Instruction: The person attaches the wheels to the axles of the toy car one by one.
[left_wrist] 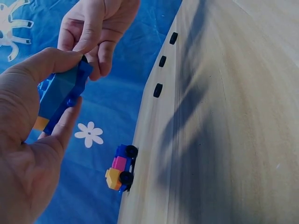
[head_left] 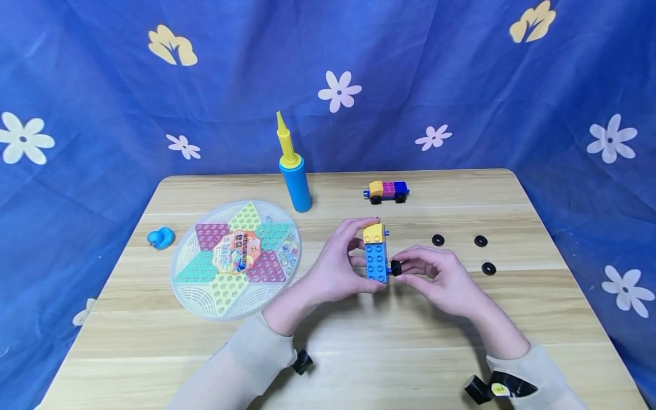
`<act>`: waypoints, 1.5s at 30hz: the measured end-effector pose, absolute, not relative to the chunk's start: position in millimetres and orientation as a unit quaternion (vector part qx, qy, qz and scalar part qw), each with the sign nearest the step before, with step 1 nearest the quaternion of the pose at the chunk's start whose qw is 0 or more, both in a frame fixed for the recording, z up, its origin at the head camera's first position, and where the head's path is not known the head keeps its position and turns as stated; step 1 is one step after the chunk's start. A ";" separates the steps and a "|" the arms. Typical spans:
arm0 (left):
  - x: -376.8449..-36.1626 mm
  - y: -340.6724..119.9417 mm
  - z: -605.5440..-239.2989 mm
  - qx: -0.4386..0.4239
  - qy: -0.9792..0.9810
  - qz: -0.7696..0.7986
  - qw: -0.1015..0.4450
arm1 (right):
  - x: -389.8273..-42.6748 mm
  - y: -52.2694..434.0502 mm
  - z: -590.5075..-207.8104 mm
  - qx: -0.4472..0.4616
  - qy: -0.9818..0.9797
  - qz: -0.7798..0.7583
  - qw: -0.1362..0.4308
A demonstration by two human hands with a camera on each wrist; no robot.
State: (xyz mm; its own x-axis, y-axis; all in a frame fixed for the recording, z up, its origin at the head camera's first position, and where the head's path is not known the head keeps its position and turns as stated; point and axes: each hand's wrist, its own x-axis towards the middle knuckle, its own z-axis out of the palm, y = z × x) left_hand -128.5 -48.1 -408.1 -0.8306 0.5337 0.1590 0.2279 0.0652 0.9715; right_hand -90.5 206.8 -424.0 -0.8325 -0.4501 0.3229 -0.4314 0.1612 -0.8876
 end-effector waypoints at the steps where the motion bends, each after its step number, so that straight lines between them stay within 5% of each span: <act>1: -128.5 -48.2 -408.1 0.263 0.719 0.632 0.120 | -90.4 206.7 -423.6 -0.288 0.762 -0.579 0.009; 45: -124.3 -37.0 -409.7 0.256 0.625 0.729 0.111 | -95.7 207.0 -416.4 -0.309 0.749 -0.584 -0.056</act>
State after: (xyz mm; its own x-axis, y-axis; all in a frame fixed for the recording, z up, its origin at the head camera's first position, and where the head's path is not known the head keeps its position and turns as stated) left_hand -124.3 -37.0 -409.7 -0.8444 0.4819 0.2340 0.1579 -0.1935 0.9683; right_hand -95.7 207.0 -416.4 -0.8030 -0.3972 0.4444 -0.5280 0.1282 -0.8395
